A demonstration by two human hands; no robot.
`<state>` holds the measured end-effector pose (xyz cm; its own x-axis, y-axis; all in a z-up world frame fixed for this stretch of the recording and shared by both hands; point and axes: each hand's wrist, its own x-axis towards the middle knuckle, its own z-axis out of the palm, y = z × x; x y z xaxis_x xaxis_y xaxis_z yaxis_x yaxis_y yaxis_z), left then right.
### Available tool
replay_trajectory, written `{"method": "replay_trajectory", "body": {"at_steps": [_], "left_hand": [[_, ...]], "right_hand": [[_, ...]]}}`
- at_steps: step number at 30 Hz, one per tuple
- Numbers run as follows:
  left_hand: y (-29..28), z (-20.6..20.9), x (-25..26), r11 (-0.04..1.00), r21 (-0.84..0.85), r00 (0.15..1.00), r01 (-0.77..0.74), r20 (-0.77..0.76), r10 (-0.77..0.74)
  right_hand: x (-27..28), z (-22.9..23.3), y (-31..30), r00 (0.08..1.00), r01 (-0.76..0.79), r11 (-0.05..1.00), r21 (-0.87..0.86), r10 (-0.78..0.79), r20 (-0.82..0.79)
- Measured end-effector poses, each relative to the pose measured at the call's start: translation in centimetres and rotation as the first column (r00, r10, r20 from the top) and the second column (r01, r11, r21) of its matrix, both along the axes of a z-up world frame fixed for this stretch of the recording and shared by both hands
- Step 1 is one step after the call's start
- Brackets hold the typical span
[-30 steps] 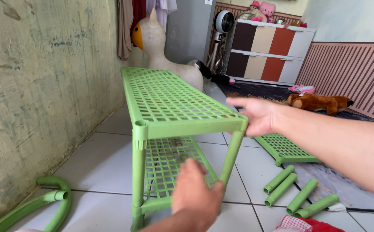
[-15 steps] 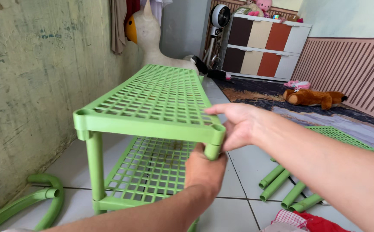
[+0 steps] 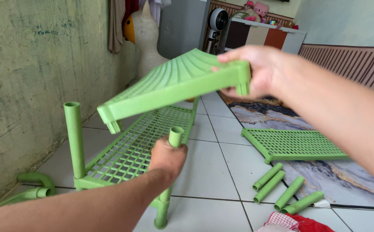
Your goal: The person disassembles a green plastic two-tier shelf by removing the vertical legs and then the shelf trays. They wipe the components with a red cloth as they are removed.
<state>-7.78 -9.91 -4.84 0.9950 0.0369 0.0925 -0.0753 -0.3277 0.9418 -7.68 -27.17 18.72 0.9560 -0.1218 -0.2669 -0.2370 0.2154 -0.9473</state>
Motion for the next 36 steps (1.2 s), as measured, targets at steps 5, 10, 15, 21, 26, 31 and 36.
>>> {"method": "replay_trajectory", "body": {"at_steps": [5, 10, 15, 21, 26, 31, 36], "left_hand": [[2.6, -0.2, 6.0, 0.843, 0.537, 0.992, 0.008, -0.113, 0.062], [6.8, 1.2, 5.5, 0.941, -0.242, 0.851, -0.236, -0.518, 0.08], [6.8, 4.4, -0.7, 0.277, -0.826, 0.713, -0.491, -0.564, -0.418], [6.6, 8.6, -4.6, 0.257, -0.929, 0.741, -0.265, -0.367, -0.562], [4.5, 7.8, -5.1, 0.374, -0.854, 0.746, -0.362, -0.506, -0.433], [2.7, 2.5, -8.2, 0.112, -0.688, 0.511, -0.717, -0.629, -0.586], [1.5, 3.7, -9.0, 0.735, -0.603, 0.77, -0.31, -0.613, -0.178]], "right_hand": [[-5.1, -5.6, -1.3, 0.993, -0.036, 0.998, 0.058, 0.029, 0.116], [-7.5, -7.8, -4.1, 0.973, -0.059, 0.974, 0.218, 0.008, 0.23], [-9.1, -8.3, -5.2, 0.961, 0.07, 0.966, 0.249, -0.133, 0.245], [-10.6, -13.4, -5.5, 0.94, 0.317, 0.896, 0.311, -0.339, 0.018], [-13.1, -19.3, -4.4, 0.934, 0.351, 0.874, 0.336, -0.3, -0.195], [-13.5, -23.7, -6.7, 0.921, 0.035, 0.996, 0.082, -0.001, -0.389], [-11.7, -27.4, -17.8, 0.89, -0.122, 0.619, -0.776, -0.278, -0.362]]}}
